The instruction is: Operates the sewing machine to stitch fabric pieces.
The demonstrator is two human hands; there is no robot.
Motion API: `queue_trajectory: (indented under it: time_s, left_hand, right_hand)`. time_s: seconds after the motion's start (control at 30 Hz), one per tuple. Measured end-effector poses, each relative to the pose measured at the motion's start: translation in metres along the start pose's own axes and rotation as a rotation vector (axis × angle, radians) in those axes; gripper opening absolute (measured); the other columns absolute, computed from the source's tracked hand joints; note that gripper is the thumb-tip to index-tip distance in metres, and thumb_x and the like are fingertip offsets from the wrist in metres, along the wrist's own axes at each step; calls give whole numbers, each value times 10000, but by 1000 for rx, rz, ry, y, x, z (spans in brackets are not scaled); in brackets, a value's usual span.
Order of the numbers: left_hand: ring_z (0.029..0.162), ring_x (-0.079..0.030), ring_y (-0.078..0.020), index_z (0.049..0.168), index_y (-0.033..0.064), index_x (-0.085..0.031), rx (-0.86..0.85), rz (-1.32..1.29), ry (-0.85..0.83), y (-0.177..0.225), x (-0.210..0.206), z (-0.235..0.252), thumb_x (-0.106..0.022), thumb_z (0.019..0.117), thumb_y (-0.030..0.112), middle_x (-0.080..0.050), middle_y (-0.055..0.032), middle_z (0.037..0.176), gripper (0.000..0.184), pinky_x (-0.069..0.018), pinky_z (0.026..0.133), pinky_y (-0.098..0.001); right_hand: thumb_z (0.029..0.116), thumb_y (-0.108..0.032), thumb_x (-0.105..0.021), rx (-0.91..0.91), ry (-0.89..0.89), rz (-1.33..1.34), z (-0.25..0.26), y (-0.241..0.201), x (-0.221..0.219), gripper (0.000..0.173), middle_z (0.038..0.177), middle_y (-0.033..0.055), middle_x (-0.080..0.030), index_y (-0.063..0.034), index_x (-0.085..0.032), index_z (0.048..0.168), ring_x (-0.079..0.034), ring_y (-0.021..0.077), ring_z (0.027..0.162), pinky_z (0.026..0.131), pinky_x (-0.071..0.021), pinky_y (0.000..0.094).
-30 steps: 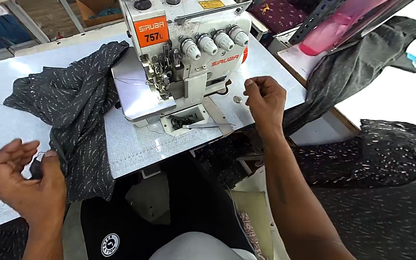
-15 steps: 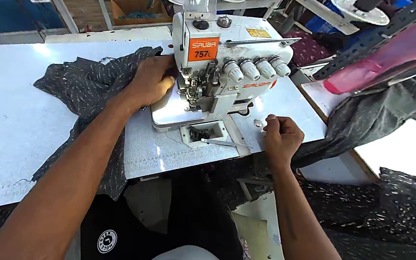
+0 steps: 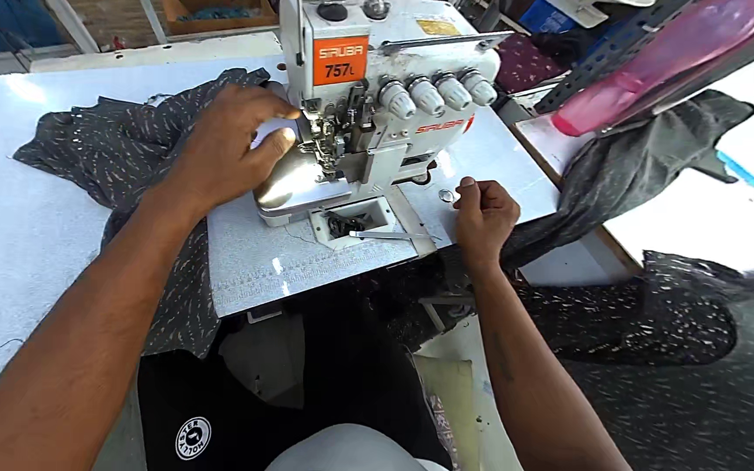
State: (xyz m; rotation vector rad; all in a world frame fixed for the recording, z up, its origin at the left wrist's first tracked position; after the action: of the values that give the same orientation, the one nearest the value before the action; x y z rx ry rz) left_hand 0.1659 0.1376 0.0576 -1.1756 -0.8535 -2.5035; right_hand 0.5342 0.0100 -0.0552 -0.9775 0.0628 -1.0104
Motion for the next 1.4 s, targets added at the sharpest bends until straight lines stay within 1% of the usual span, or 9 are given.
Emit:
queue_trajectory:
  time_s: [0.13,0.2,0.3,0.43,0.53,0.63,0.9,1.2,1.4]
  left_hand:
    - [1348,-509,-276,1348,91,-640,50,6,-132,-3,-26,-1,-356,1060,338,-617,-109,1380,474,-356,1150,-500]
    - [1471,-387,-305,1427,137,-598,79,92,-166,-10,-34,-12,-286,1073,367,-521,-82,1522,525,-263,1214,-546]
    - [1553,-231,-343,1519,105,-490,152,107,-183,-16,-42,-17,-280,1070,383,-403,-121,1615,568,-151,1268,-544]
    - [1556,-219,-338,1534,106,-465,190,157,-205,-19,-45,-16,-278,1064,397,-381,-127,1625,584,-142,1267,-542]
    - [1559,-217,-336,1539,90,-456,192,179,-209,-18,-43,-15,-267,1068,381,-378,-132,1627,585,-121,1276,-529]
    - [1562,-207,-335,1545,87,-450,211,193,-218,-16,-43,-16,-258,1070,374,-364,-136,1635,587,-110,1278,-517]
    - [1567,-194,-334,1566,99,-418,219,220,-240,-14,-43,-13,-222,1068,404,-344,-130,1648,616,-87,1279,-521]
    - [1572,-180,-323,1563,121,-434,238,197,-199,-18,-43,-16,-225,1067,369,-338,-115,1654,592,-81,1282,-515]
    - [1580,-147,-314,1571,135,-428,308,186,-174,-20,-42,-17,-234,1067,403,-306,-118,1668,603,-76,1283,-511]
  right_hand:
    - [1046,-268,-580,-28,-15,56,2,4,0,296,692,-22,-617,-38,-663,879,-564,18,584,559,-482,205]
    - [1042,-278,-584,-65,-41,80,1,3,0,286,706,-21,-629,-43,-675,907,-570,25,596,569,-487,214]
    - [1021,-252,-619,5,-106,51,1,-43,-7,268,748,38,-643,2,-680,960,-576,82,610,571,-499,274]
    - [928,-324,-732,183,-200,-87,2,-121,-60,293,667,52,-636,-32,-709,935,-613,187,572,537,-525,423]
    - [896,-318,-714,259,-173,-175,9,-137,-89,223,612,10,-573,-97,-685,882,-574,194,546,512,-458,417]
    - [876,-243,-680,401,-46,-285,8,-147,-93,161,614,28,-600,-112,-628,798,-600,212,569,582,-414,425]
    - [875,-167,-648,383,73,-320,-3,-155,-77,140,599,10,-566,-132,-594,751,-562,182,567,652,-390,414]
    - [877,-144,-668,292,-28,-259,-78,-125,-38,151,591,5,-530,-123,-596,746,-501,162,546,669,-376,395]
    - [920,-233,-669,266,-146,-271,-91,-100,-34,122,624,-13,-572,-115,-696,934,-543,158,577,704,-423,411]
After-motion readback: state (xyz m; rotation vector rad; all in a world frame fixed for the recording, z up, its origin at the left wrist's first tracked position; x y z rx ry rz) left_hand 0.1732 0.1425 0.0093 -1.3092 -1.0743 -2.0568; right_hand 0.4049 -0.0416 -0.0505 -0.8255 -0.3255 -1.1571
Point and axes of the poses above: each hand's wrist, its own z-axis towards the middle knuckle, its own x-axis out of the back of the hand, y = z × x, the point moved 8 cm from there along z, towards the middle knuckle
